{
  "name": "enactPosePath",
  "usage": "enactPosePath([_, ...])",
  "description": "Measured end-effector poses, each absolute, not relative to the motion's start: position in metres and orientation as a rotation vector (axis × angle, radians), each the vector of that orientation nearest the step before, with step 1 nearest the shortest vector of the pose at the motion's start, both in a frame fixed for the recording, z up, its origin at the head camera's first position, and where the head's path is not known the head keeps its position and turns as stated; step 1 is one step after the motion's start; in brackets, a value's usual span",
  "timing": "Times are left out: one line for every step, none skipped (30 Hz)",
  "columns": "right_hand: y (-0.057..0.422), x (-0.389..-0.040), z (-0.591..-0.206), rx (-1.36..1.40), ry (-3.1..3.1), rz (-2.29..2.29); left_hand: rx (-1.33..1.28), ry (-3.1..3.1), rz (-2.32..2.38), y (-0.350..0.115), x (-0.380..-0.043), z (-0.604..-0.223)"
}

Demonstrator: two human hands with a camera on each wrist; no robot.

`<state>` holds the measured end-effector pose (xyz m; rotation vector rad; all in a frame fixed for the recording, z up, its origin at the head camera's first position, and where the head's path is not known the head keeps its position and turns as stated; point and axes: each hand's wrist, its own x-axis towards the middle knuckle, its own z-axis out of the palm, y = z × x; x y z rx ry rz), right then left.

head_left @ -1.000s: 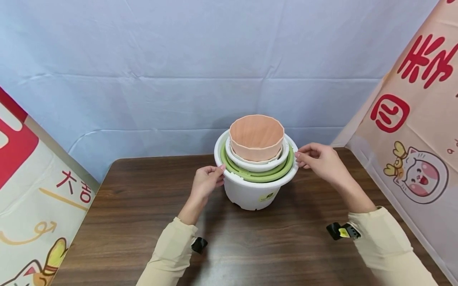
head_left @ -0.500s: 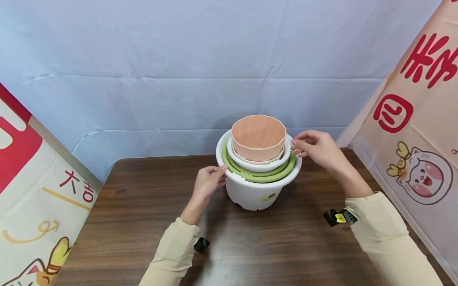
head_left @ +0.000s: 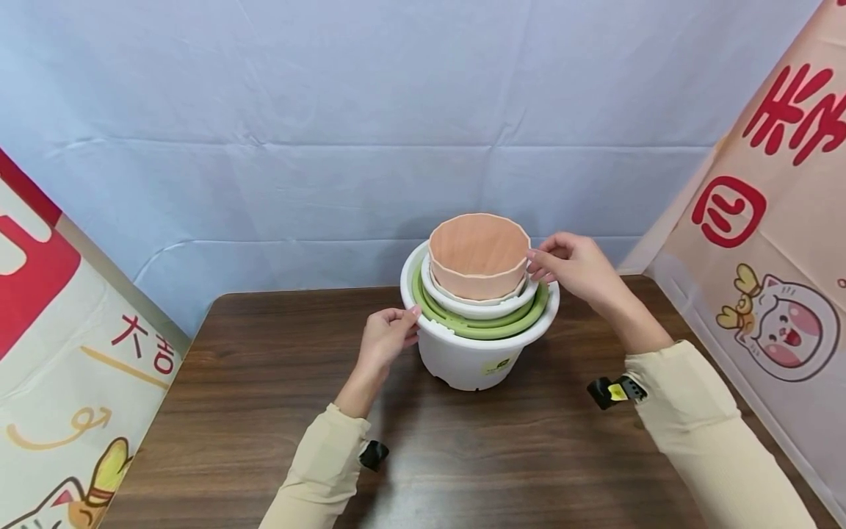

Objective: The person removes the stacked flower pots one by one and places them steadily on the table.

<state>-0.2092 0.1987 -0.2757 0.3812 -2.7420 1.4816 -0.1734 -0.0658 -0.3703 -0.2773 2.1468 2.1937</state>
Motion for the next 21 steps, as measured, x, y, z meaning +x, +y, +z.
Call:
enactPosePath([0.198, -0.210, -0.275, 0.378, -2.747, 1.472, -0.280, 2.148, 2.193, -0.066, -0.173, -0.370])
enactPosePath([0.197, -0.210, -0.275, 0.374, -2.751, 1.465, -0.283, 2.148, 2.192, -0.065, -0.173, -0.370])
enactPosePath([0.196, -0.211, -0.274, 0.373, -2.750, 1.466, -0.285, 2.148, 2.192, -0.065, -0.173, -0.370])
enactPosePath([0.196, -0.211, -0.273, 0.373, -2.750, 1.463, -0.287, 2.149, 2.190, -0.065, -0.173, -0.370])
enactPosePath([0.195, -0.212, -0.273, 0.370, -2.751, 1.459, -0.289, 2.151, 2.189, -0.065, -0.173, -0.370])
enactPosePath([0.195, -0.213, -0.272, 0.367, -2.753, 1.452, -0.288, 2.153, 2.187, -0.065, -0.174, -0.370])
enactPosePath([0.194, -0.213, -0.271, 0.367, -2.754, 1.449, -0.288, 2.155, 2.186, -0.065, -0.173, -0.370])
enactPosePath([0.194, -0.214, -0.270, 0.364, -2.756, 1.445, -0.286, 2.157, 2.186, -0.065, -0.173, -0.370])
enactPosePath([0.193, -0.215, -0.270, 0.364, -2.759, 1.438, -0.286, 2.157, 2.186, -0.065, -0.173, -0.370])
enactPosePath([0.193, -0.216, -0.269, 0.362, -2.764, 1.430, -0.285, 2.158, 2.185, -0.065, -0.173, -0.370])
enactPosePath([0.192, -0.217, -0.268, 0.360, -2.771, 1.420, -0.286, 2.159, 2.184, -0.065, -0.173, -0.370])
enactPosePath([0.192, -0.217, -0.268, 0.356, -2.783, 1.405, -0.285, 2.162, 2.183, -0.065, -0.173, -0.370])
enactPosePath([0.191, -0.218, -0.267, 0.345, -2.799, 1.386, -0.288, 2.162, 2.181, -0.065, -0.173, -0.370])
enactPosePath([0.191, -0.218, -0.267, 0.335, -2.813, 1.368, -0.287, 2.163, 2.180, -0.065, -0.173, -0.370])
enactPosePath([0.190, -0.219, -0.267, 0.325, -2.827, 1.353, -0.287, 2.162, 2.180, -0.065, -0.173, -0.371])
enactPosePath([0.190, -0.220, -0.266, 0.312, -2.842, 1.338, -0.285, 2.162, 2.182, -0.065, -0.174, -0.371])
enactPosePath([0.190, -0.220, -0.266, 0.300, -2.854, 1.327, -0.284, 2.161, 2.183, -0.065, -0.174, -0.371])
enactPosePath([0.189, -0.221, -0.266, 0.288, -2.864, 1.321, -0.283, 2.160, 2.186, -0.065, -0.174, -0.371])
enactPosePath([0.189, -0.221, -0.266, 0.278, -2.871, 1.319, -0.284, 2.159, 2.187, -0.065, -0.174, -0.371])
enactPosePath([0.188, -0.222, -0.266, 0.272, -2.876, 1.321, -0.283, 2.157, 2.190, -0.065, -0.174, -0.371])
enactPosePath([0.188, -0.222, -0.265, 0.266, -2.880, 1.318, -0.286, 2.155, 2.192, -0.065, -0.174, -0.371])
